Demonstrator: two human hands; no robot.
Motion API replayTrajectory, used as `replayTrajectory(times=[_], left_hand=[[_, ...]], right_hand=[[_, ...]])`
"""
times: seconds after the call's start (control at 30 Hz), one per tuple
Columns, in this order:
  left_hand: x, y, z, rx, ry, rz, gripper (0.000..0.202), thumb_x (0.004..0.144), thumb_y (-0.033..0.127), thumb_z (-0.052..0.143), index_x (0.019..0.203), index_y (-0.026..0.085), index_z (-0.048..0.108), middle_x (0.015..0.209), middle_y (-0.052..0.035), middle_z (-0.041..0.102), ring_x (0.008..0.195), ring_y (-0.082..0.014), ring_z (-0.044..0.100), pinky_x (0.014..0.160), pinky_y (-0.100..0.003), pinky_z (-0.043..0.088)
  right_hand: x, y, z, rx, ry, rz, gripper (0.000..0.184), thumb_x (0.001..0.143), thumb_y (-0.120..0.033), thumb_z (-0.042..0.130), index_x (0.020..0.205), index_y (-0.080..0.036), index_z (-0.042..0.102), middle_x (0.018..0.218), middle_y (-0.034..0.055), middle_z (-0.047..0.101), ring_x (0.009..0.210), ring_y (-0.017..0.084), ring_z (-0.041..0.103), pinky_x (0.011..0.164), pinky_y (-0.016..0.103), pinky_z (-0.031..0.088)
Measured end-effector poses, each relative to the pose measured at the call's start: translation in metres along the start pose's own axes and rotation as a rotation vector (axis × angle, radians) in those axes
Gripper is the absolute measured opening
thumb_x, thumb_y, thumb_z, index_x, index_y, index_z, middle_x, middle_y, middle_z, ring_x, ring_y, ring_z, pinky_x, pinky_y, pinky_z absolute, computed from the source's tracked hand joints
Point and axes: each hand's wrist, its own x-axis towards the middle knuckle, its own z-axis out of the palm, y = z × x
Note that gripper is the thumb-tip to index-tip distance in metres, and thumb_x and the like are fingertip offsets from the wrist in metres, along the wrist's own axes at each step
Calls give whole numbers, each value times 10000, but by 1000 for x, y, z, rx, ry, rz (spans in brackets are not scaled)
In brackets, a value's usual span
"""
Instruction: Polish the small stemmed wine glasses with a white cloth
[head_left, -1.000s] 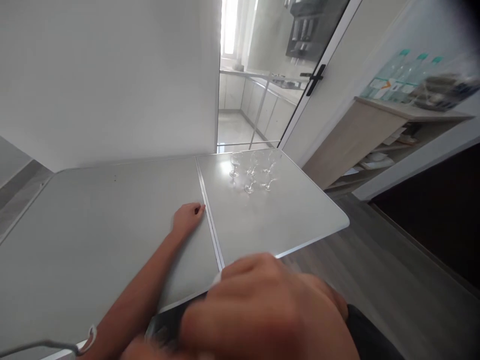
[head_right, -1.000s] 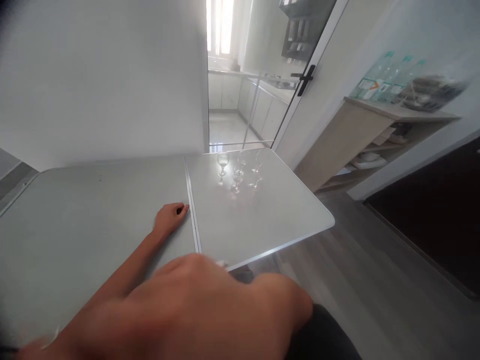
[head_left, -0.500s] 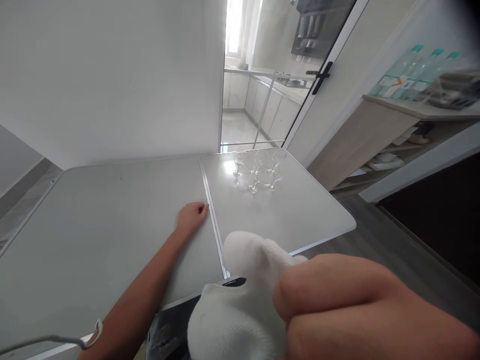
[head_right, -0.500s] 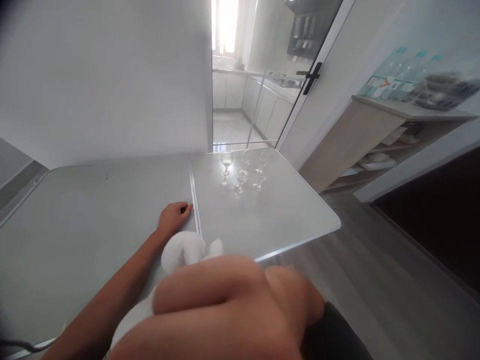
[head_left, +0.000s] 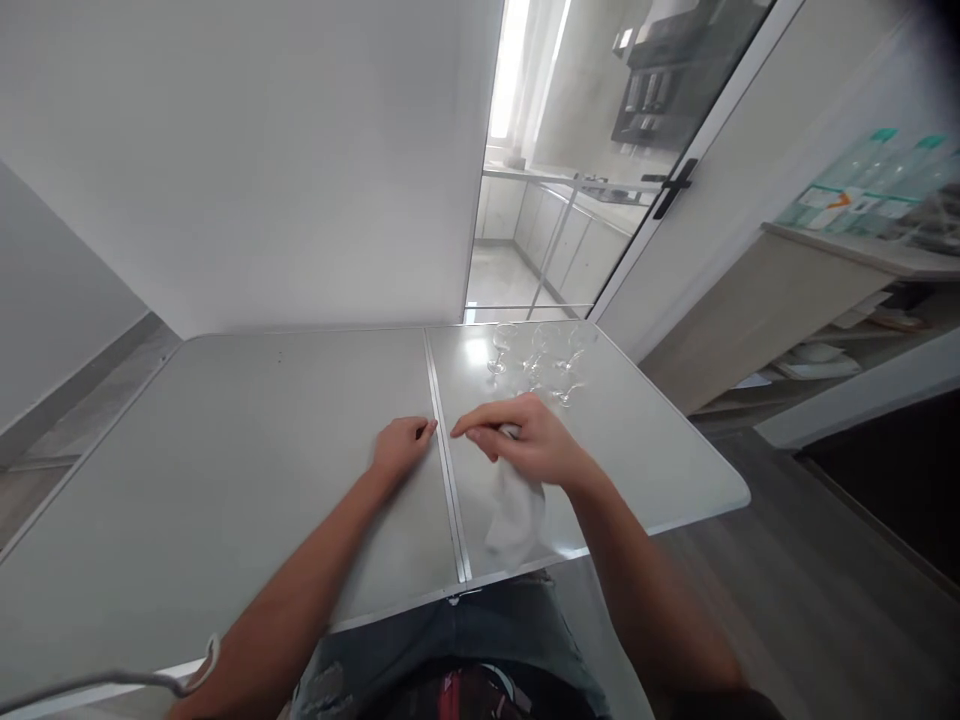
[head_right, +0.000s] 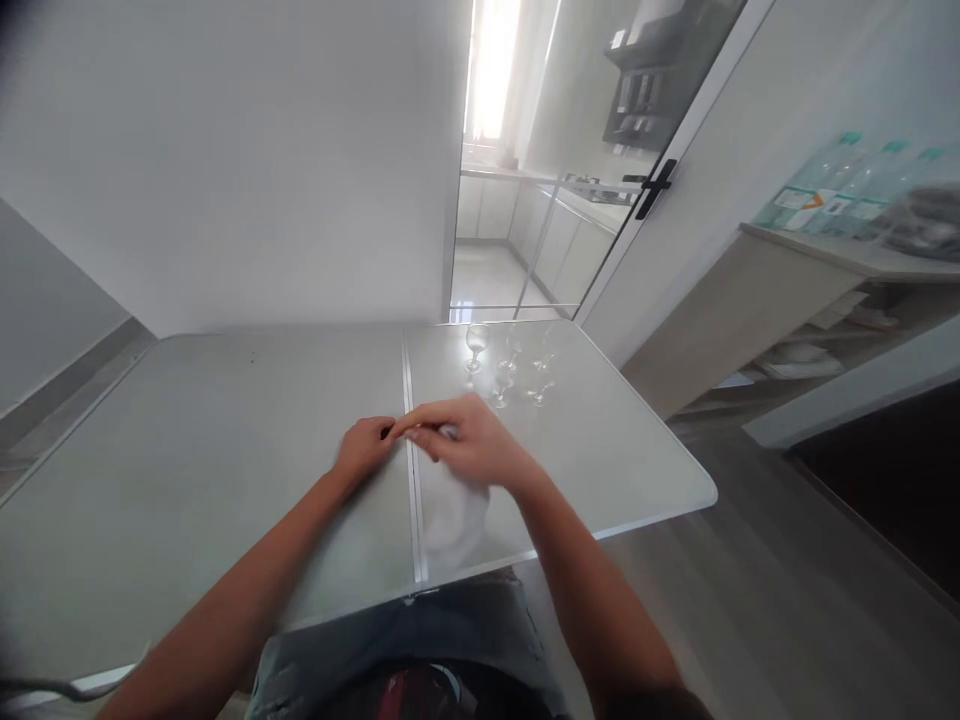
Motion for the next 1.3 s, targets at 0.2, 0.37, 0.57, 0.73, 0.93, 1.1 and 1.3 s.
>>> replayTrajectory(times=[0.2,0.37,0.57,0.73,0.93,1.1,1.3], left_hand=[[2,-6,8,143,20,56,445,966,455,399,680,203,630,719,-56,651,680,-191,545,584,-299,238],[3,-9,11,135,32,66,443,966,450,385,670,205,605,725,-51,648,672,-187,544,581,-299,239],[1,-9,10,123,34,69,444,963,460,380,649,203,560,706,-49,634,658,-185,530,570,-299,231],[1,-8,10,137,29,73,440,963,454,375,648,200,547,725,-51,640,675,-187,535,569,-303,233],[1,-9,11,141,36,71,440,959,458,380,656,199,565,734,-57,648,676,-186,538,574,-299,227],[0,-10,13,137,43,73,434,958,448,390,668,206,604,730,-50,651,681,-191,550,579,-301,242],[2,-7,10,129,44,100,417,961,402,406,689,196,647,746,-69,671,694,-206,570,586,-308,279]], right_hand=[[7,135,25,94,168,364,291,863,-371,567,903,-175,777,599,-22,539,563,117,451,540,233,357],[10,171,37,106,259,368,271,826,-349,567,871,-176,770,638,-17,571,610,132,473,597,245,372],[10,179,42,50,206,322,269,835,-344,549,847,-183,764,735,9,650,693,154,523,656,255,405],[8,179,41,89,230,352,278,827,-355,555,864,-170,759,657,-9,586,617,136,465,596,244,374],[8,184,39,139,227,380,272,815,-364,570,870,-173,756,652,-10,542,596,131,423,564,241,339],[6,186,39,153,231,380,272,821,-368,575,878,-178,762,657,-10,537,592,132,412,577,254,337],[9,189,39,103,241,371,299,827,-391,557,886,-185,764,675,1,588,622,151,479,614,269,385]])
